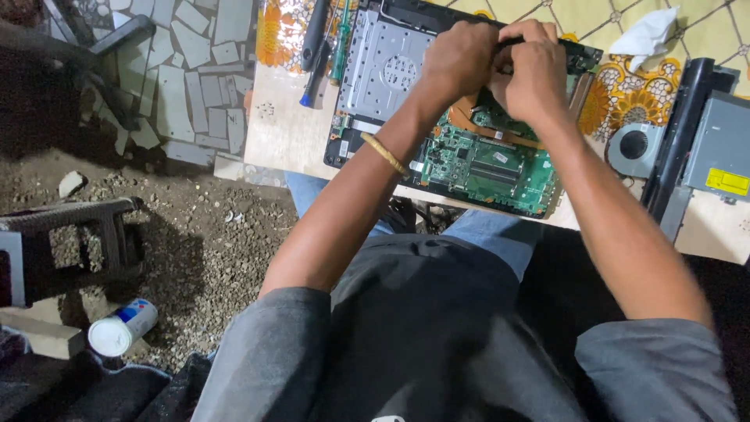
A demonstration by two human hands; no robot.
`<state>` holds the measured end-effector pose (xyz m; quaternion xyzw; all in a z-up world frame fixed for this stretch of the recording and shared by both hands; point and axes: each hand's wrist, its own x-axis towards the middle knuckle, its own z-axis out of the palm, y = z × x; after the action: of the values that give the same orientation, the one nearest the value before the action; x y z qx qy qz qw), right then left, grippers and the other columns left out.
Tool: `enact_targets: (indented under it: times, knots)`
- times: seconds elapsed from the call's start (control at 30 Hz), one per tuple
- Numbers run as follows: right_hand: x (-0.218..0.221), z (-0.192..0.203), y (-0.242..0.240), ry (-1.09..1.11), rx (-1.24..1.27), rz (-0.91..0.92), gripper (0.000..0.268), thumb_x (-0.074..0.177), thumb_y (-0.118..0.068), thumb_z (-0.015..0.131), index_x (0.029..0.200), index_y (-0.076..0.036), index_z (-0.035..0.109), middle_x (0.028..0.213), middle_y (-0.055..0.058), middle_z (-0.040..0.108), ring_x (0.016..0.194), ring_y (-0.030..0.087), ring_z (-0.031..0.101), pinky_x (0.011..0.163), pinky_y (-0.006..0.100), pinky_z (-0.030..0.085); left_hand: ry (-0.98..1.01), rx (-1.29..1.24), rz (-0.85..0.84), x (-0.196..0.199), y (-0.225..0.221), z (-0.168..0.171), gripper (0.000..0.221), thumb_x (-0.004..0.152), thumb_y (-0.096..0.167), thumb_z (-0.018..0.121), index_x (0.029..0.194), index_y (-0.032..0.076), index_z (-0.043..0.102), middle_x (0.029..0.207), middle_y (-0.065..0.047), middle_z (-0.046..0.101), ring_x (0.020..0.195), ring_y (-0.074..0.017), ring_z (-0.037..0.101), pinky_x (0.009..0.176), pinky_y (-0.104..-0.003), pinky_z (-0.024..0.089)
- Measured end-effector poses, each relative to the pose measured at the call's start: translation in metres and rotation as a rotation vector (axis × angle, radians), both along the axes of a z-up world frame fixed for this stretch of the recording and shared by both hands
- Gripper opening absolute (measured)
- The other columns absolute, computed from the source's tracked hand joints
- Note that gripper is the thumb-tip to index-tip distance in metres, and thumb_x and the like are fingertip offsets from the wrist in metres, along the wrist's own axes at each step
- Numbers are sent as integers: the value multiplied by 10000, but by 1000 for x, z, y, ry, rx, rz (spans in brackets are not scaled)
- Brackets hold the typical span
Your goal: Installing a cooling fan into a laptop, including connecting internal cables and cleaning the area.
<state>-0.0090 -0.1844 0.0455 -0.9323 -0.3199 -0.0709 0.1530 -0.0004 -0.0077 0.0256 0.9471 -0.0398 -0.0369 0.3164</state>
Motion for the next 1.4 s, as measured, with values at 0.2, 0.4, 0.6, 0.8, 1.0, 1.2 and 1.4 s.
enact_targets:
  times: [0.2,0.4,0.6,0.8,1.0,1.2,1.4]
  knots:
    - [-4,-4,5,105,70,-137,123,910,-82,910,801,-106,859,1379,1,755,1194,265,620,977,394,560,-386,-451,-27,-17,29,-14,44,641,38,724,654,78,740,609,-57,737,499,-292,618,525,-410,524]
    - [-15,-4,-3,141,253,-65,103,940,-29,931,910,-101,864,1401,58,740,1283,304,606,1126,434,485,-321,-576,149,-110,70,50,91,932,26,756,1001,60,805,864,-43,609,688,-155,534,625,-316,455]
    - [-16,-2,-8,209,268,-68,93,978,-23,927,950,-87,866,1452,68,751,1358,297,629,1177,453,474,-180,-780,271,-192,81,65,156,965,-31,686,1090,14,770,902,-31,565,699,-127,491,641,-282,413]
    - [-19,13,-10,283,366,3,55,1032,41,870,1079,14,865,1517,151,723,1367,323,650,1128,423,510,-233,-719,325,-232,76,59,173,959,-30,723,1117,18,775,883,-20,573,668,-112,479,598,-270,396]
    - [-28,21,-12,255,276,-38,187,925,-13,927,1064,-124,870,1550,75,696,1421,294,610,1178,448,497,-238,-776,325,-235,77,56,158,977,-17,713,1125,-12,771,896,-24,580,696,-111,494,622,-258,413]
    - [-23,16,-14,206,251,-20,168,911,7,965,972,-95,847,1519,71,694,1388,286,596,1122,424,509,-265,-747,326,-234,76,54,153,969,-9,716,1110,4,774,884,-18,575,695,-113,490,623,-264,413]
    - [-18,27,-9,256,196,8,108,945,-10,929,962,-52,831,1546,111,661,1385,324,543,1132,456,483,-266,-732,329,-234,75,53,161,961,-16,716,1111,-6,774,882,-24,582,697,-114,494,619,-261,417]
